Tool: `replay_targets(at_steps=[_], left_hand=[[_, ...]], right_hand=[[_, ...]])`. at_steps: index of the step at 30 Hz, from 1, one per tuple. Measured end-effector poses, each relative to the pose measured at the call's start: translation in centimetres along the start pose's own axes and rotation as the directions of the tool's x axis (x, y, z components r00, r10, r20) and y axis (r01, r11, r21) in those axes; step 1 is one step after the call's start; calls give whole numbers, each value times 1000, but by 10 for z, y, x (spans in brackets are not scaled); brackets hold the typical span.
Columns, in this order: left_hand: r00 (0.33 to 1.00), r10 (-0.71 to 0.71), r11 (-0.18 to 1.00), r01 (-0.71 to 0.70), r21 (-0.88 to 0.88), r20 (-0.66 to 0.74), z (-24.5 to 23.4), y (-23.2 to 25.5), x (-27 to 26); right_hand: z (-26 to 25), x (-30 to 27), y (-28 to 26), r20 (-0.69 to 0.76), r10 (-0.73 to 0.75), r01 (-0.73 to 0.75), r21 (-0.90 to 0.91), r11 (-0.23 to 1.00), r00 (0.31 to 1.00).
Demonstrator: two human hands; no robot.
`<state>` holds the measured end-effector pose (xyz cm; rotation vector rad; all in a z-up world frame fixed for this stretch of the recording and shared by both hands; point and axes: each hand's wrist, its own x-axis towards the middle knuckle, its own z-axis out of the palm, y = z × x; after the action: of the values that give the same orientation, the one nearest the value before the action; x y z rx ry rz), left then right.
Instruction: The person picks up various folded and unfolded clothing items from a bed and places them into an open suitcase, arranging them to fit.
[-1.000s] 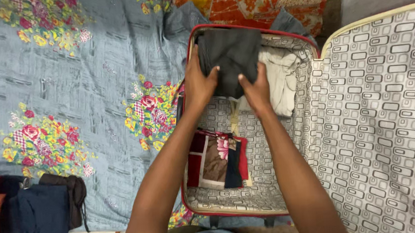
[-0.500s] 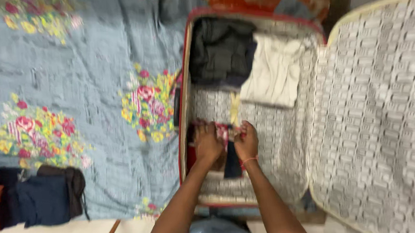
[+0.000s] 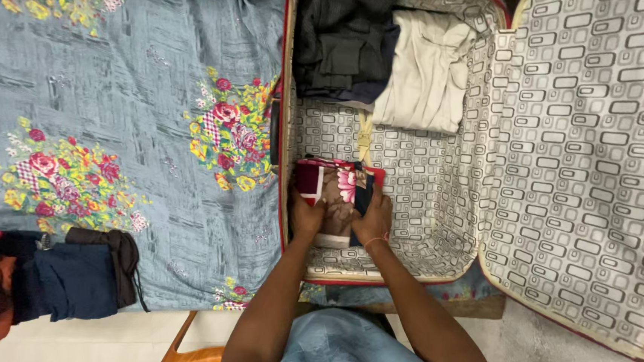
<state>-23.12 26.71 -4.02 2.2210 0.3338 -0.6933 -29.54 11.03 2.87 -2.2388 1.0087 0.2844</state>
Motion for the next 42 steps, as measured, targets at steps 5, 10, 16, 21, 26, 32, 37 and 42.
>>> replay_targets(at_steps=[5, 10, 16, 21, 26, 32, 37, 42], left_hand=[[991, -86, 917, 118, -382, 100, 2, 4, 2], [985, -22, 991, 43, -124, 168, -27, 46, -16], [863, 472, 821, -504, 267, 178, -65, 121, -71], [754, 585, 742, -646, 180, 299, -90, 148, -84], [765, 541, 827, -559, -58, 348, -97, 161, -57], [756, 526, 843, -525, -120, 390, -67, 205, -15], [782, 472, 879, -383, -284, 407, -15, 284, 15], [868, 209, 938, -49, -342, 450, 55, 325, 36]], right_hand=[[-13, 0, -26, -98, -130, 130, -4, 992, 987], [-27, 9, -38, -187, -333, 336, -19, 942, 924], [-58, 42, -65, -24, -527, 526, 102, 844, 850], [-103, 58, -63, 174, -674, 633, 238, 737, 718], [-140, 59, -37, 151, -462, 342, 485, 805, 874], [-214, 97, -69, 45, -331, 303, 305, 903, 943], [-296, 170, -107, -54, -258, 262, 84, 962, 965], [-311, 228, -126, -294, -719, 479, -582, 657, 629]])
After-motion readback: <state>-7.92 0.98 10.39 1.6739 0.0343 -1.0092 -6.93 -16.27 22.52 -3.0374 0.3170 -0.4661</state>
